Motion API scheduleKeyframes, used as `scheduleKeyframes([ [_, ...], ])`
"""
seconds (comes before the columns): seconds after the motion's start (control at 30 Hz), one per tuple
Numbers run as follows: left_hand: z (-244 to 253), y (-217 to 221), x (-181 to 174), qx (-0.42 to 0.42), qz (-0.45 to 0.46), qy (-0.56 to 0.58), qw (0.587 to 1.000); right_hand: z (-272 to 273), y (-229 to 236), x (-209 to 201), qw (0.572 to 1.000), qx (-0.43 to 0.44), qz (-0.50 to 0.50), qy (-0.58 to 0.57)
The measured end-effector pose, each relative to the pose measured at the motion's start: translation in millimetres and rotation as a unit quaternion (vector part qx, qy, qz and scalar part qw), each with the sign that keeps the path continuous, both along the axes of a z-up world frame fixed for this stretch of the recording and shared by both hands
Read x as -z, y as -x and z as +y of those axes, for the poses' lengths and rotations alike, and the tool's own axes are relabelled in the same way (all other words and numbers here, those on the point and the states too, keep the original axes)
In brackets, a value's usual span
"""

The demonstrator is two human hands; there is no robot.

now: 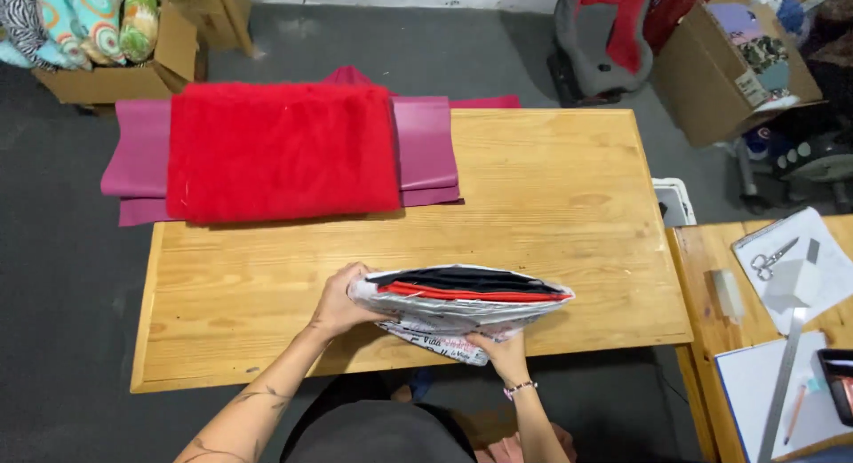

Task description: Folding different colored fabric pieces and placing them into a plastic bag, followed by sorting through a pile of fabric scraps on a workbench.

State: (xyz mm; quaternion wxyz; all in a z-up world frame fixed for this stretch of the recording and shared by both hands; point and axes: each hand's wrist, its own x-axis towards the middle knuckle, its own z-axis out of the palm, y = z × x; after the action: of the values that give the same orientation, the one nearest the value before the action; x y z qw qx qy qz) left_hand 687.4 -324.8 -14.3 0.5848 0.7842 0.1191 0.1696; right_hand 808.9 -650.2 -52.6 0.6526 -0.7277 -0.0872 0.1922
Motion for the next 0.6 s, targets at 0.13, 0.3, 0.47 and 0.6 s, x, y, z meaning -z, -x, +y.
scheduleKeyframes([
  [0.13,3,-8,2,-0.026,-0.022,-0.014,0.999,-11,-7,7,0.995,0.047,0.052,0.068],
  [0.3,-12,3,-57,-0.04,-0.066,-0.157,0.985,-12,-37,7,0.982,0.13,0.06,-0.126],
  [0.47,-50,13,-147,-0.072,-0.293,-0.393,0.869,-21,-52,15,0.961,0.202,0.122,-0.145],
  [0.6,-73,15,-105,0.011,-0.239,-0.507,0.828,-4,-66,-2,0.948,0.212,0.193,-0.139],
])
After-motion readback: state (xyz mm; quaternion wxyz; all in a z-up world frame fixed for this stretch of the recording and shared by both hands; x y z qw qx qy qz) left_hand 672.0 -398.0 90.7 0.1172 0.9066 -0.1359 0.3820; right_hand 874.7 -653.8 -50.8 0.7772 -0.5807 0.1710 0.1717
